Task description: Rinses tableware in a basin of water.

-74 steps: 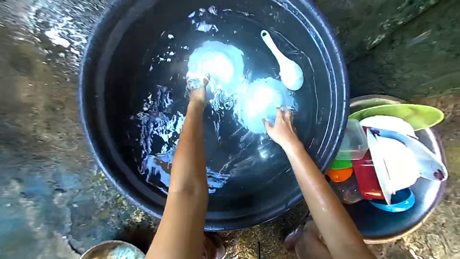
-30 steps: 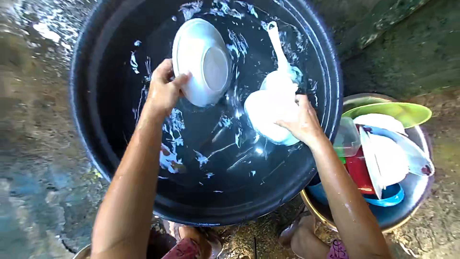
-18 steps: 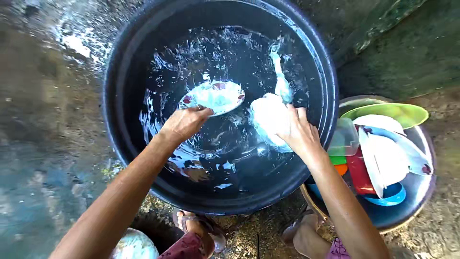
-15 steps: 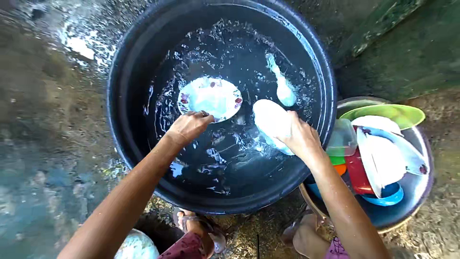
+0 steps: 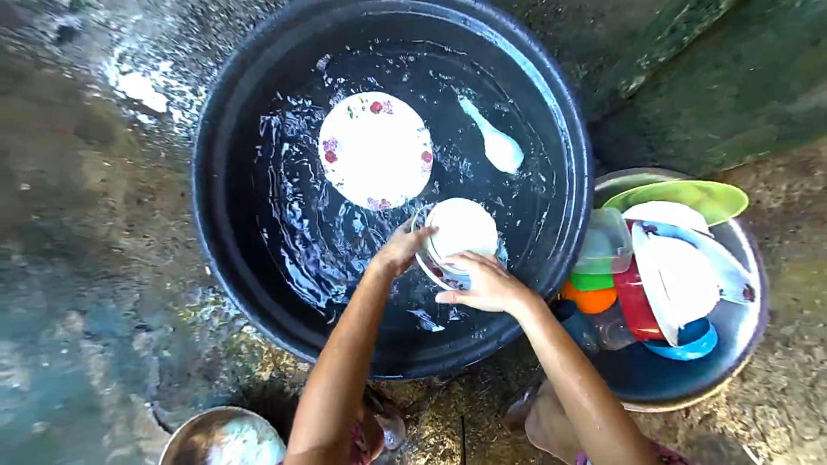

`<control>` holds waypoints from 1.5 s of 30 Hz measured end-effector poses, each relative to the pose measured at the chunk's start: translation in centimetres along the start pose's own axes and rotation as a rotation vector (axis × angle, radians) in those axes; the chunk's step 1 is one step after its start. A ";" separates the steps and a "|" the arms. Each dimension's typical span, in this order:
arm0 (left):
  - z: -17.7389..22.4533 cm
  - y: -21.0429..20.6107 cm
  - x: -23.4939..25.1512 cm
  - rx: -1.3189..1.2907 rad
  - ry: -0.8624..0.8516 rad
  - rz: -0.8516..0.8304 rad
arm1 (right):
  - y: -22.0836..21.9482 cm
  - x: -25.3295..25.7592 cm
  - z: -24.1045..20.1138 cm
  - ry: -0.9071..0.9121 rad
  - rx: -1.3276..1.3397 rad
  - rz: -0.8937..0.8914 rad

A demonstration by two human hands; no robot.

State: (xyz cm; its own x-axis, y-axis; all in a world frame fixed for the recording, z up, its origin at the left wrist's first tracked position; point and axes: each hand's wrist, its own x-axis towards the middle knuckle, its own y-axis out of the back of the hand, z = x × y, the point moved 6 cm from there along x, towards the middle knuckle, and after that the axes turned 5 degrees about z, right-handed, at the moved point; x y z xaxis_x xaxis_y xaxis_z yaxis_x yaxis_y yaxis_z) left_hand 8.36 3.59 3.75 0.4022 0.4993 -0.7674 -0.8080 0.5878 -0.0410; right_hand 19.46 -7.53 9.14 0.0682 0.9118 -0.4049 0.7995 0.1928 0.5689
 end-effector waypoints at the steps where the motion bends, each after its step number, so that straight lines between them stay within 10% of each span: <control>1: -0.6 0.0 0.7 -0.028 -0.034 0.013 | 0.8 0.5 0.9 -0.047 0.015 0.059; 4: -1.1 -0.1 1.4 -0.031 -0.178 0.031 | 3.2 3.3 5.1 -0.209 -0.062 0.367; 12: 0.0 4.4 0.3 0.180 -0.277 0.069 | 5.7 6.8 8.6 -0.432 0.092 0.257; 18: 3.4 11.1 -1.6 0.286 -0.395 0.315 | 10.8 1.8 6.6 -0.070 0.466 0.414; 25: 7.1 12.5 -1.6 0.502 -0.568 0.678 | 8.2 -0.1 -2.6 0.513 -0.128 0.755; 30: 6.7 6.8 -3.9 0.313 -0.275 0.256 | 0.3 2.1 -4.5 0.697 -0.184 0.558; 38: 3.4 7.4 -0.9 0.776 -0.483 0.184 | -1.4 8.5 0.5 -0.142 0.300 0.233; 42: 1.6 6.6 3.0 1.096 -0.696 0.511 | -4.8 10.3 2.4 -0.282 0.583 0.303; 45: 0.6 2.6 5.0 1.030 -0.533 0.522 | -6.2 10.6 3.4 -0.282 0.954 0.437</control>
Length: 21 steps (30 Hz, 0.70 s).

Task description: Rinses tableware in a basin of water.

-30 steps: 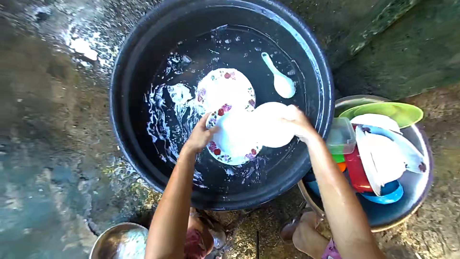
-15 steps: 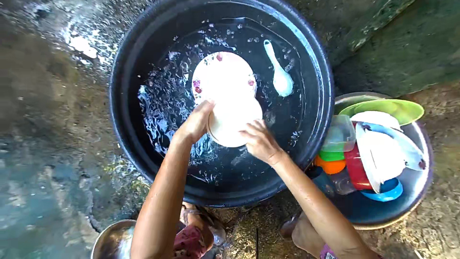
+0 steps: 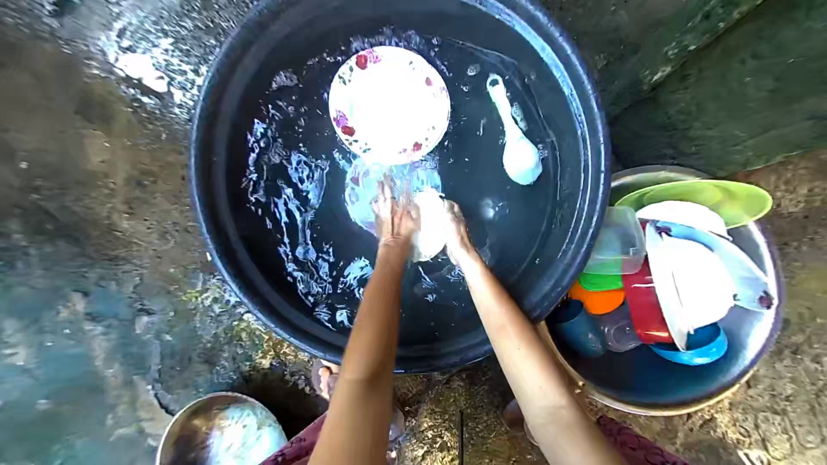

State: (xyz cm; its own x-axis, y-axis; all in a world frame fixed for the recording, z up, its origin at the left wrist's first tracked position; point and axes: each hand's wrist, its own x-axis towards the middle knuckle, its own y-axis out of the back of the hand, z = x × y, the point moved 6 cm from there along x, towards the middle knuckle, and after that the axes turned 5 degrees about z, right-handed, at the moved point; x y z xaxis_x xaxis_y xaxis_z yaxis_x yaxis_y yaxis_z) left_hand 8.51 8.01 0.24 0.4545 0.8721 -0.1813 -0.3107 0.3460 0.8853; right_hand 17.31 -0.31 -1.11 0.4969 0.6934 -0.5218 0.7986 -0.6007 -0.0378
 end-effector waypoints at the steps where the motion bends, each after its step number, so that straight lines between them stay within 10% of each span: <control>1: 1.6 -1.2 -0.8 -0.046 0.007 -0.105 | 0.3 -0.1 0.2 -0.011 0.031 0.038; 7: 1.0 -2.4 -7.2 -0.216 -0.303 -0.532 | 3.5 0.3 -0.4 -0.125 -0.062 0.335; 10: -2.1 1.4 -4.0 -0.064 -0.189 -0.335 | 1.7 -0.2 0.7 -0.075 0.040 0.145; 14: 3.1 0.3 -2.2 0.021 -0.073 -0.288 | -0.3 -1.0 1.0 -0.127 0.094 0.086; 17: 3.6 -2.9 -4.9 -0.047 -0.330 -0.454 | 1.4 -0.8 0.0 -0.166 0.125 0.237; 21: -3.1 -0.3 -5.1 -0.197 -0.527 -0.282 | 1.6 -0.4 0.8 -0.156 0.211 0.190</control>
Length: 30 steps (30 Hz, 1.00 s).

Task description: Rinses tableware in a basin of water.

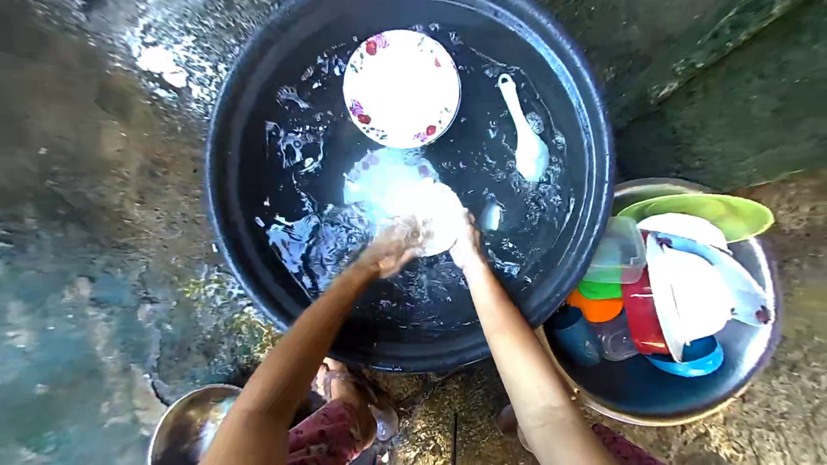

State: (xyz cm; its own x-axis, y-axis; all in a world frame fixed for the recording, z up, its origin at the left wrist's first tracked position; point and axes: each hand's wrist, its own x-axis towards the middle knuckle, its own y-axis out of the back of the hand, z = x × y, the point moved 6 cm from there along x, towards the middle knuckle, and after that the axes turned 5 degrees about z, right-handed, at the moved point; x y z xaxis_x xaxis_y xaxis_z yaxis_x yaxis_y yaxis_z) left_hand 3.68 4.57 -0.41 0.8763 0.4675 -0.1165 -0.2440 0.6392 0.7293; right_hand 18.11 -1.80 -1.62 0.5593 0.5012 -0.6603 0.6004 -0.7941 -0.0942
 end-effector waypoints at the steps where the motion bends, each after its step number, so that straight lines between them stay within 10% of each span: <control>1: 0.1 2.0 0.5 -0.004 0.077 0.052 | -0.3 -0.3 0.2 0.013 -0.045 -0.024; 5: 4.8 3.6 2.1 0.048 0.576 -0.022 | -1.2 -1.7 -0.5 0.019 -0.133 -0.090; 7: 6.2 -0.8 1.3 -0.010 0.401 0.089 | -0.1 -1.2 -0.7 0.044 -0.218 -0.064; 10: 5.4 -4.8 1.3 0.129 0.073 -0.171 | 1.5 0.4 -1.3 -0.009 -0.436 -0.067; 13: 6.1 -1.8 -0.1 0.219 -0.099 -0.076 | 1.5 0.6 0.0 -0.166 -0.429 -0.195; 21: -0.9 6.3 2.5 0.060 0.624 -0.004 | -0.8 -0.2 0.1 0.053 -0.370 -0.296; 26: 2.0 0.6 5.7 0.090 0.574 0.218 | -1.5 -0.6 0.6 0.016 -0.095 -0.128; 30: 6.9 -3.4 2.6 0.025 0.387 -0.330 | 1.2 -1.1 -2.1 0.088 -0.479 -0.056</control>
State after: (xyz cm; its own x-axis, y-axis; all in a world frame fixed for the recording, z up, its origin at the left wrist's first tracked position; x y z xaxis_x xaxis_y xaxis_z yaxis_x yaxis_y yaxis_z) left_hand 9.67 -0.58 1.40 0.6854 0.4383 -0.5814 0.0342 0.7782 0.6270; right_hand 19.35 -2.58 0.58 0.5524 0.5825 -0.5963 0.8150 -0.5278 0.2394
